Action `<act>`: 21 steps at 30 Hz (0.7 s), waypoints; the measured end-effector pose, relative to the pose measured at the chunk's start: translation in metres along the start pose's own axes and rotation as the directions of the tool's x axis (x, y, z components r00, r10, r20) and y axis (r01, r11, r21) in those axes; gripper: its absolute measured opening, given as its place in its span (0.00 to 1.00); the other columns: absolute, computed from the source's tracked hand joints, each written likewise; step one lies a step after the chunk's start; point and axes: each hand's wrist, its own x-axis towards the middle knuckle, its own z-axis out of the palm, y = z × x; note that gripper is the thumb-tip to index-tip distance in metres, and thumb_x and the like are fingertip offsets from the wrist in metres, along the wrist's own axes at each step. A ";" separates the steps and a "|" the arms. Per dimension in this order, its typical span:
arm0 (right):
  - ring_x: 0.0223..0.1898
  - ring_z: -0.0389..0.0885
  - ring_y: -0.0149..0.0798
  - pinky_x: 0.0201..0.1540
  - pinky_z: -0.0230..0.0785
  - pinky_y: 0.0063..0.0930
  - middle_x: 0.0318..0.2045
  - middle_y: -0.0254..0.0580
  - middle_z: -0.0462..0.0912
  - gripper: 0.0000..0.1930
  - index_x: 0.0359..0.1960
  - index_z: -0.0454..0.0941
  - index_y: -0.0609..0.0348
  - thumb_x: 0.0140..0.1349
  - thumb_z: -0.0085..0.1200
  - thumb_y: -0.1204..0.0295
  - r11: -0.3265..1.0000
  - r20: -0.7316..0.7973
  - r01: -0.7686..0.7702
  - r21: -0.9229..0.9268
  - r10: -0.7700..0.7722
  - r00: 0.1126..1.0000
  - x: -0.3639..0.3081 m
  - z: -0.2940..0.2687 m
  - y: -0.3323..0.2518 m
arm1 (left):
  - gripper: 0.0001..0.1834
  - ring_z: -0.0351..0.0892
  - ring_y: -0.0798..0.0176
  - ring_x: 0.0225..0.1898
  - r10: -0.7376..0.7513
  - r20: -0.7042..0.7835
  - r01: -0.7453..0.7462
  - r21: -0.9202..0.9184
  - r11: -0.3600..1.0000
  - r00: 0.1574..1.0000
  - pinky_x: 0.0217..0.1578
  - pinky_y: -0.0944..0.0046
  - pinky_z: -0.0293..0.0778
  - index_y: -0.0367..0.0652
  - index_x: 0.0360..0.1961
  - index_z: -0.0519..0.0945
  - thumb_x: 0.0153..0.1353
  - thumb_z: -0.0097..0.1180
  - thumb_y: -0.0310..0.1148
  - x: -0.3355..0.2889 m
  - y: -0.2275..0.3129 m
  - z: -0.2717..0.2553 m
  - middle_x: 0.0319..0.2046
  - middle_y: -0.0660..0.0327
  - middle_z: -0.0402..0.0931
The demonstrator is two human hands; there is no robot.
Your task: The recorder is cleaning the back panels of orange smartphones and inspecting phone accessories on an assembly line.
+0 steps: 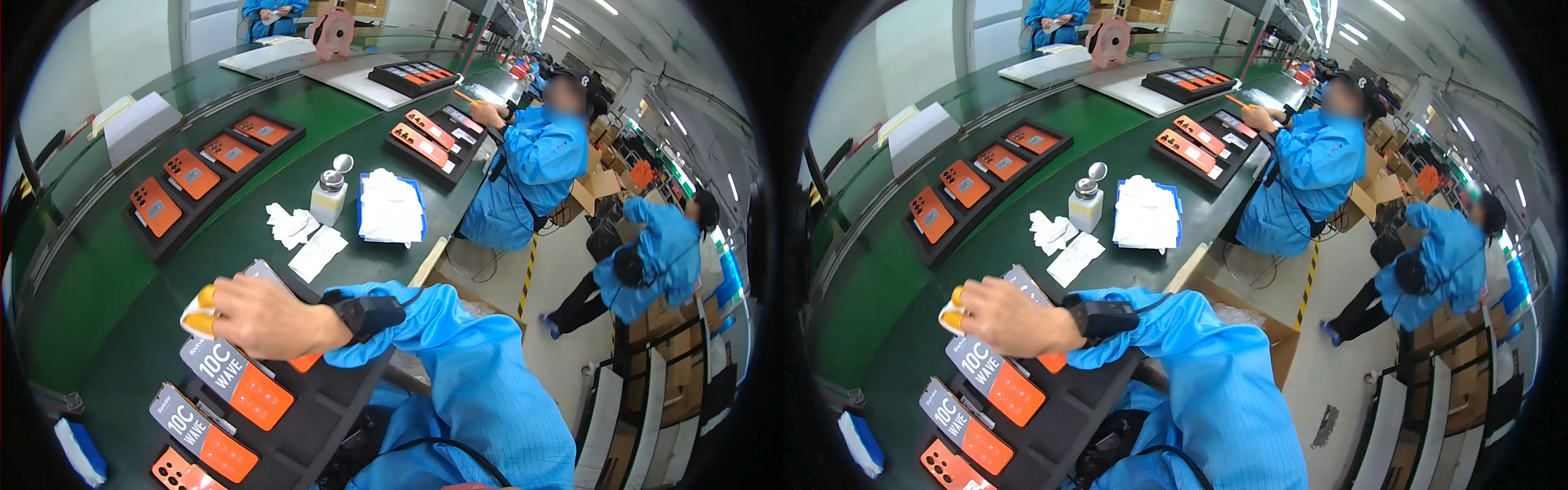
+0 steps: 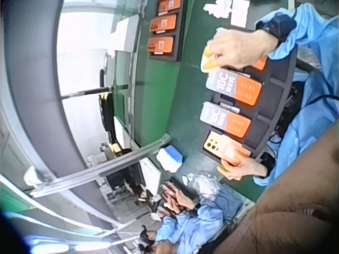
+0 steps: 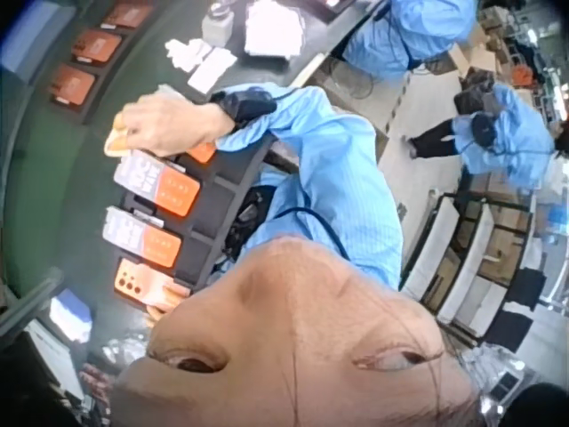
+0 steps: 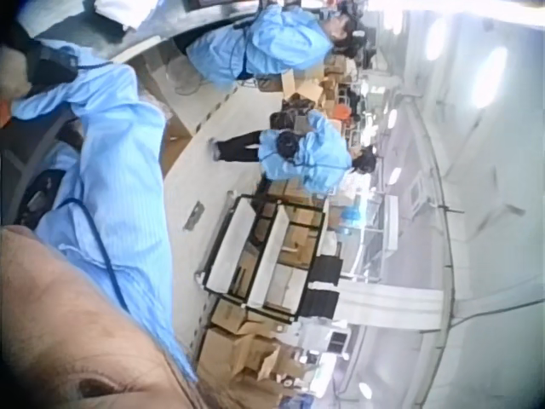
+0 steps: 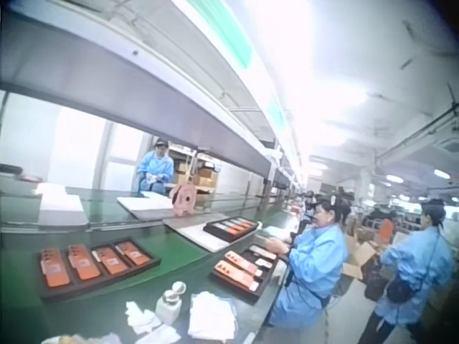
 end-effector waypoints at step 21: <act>0.38 0.74 0.45 0.34 0.68 0.35 0.34 0.45 0.73 0.14 0.38 0.78 0.63 0.46 0.55 0.77 0.970 -0.134 0.137 0.201 -0.111 0.985 -0.026 0.075 -0.033 | 0.23 0.76 0.46 0.47 -0.266 0.186 0.321 -0.411 0.853 0.946 0.50 0.55 0.69 0.36 0.51 0.74 0.56 0.61 0.35 -0.001 0.037 -0.042 0.45 0.45 0.76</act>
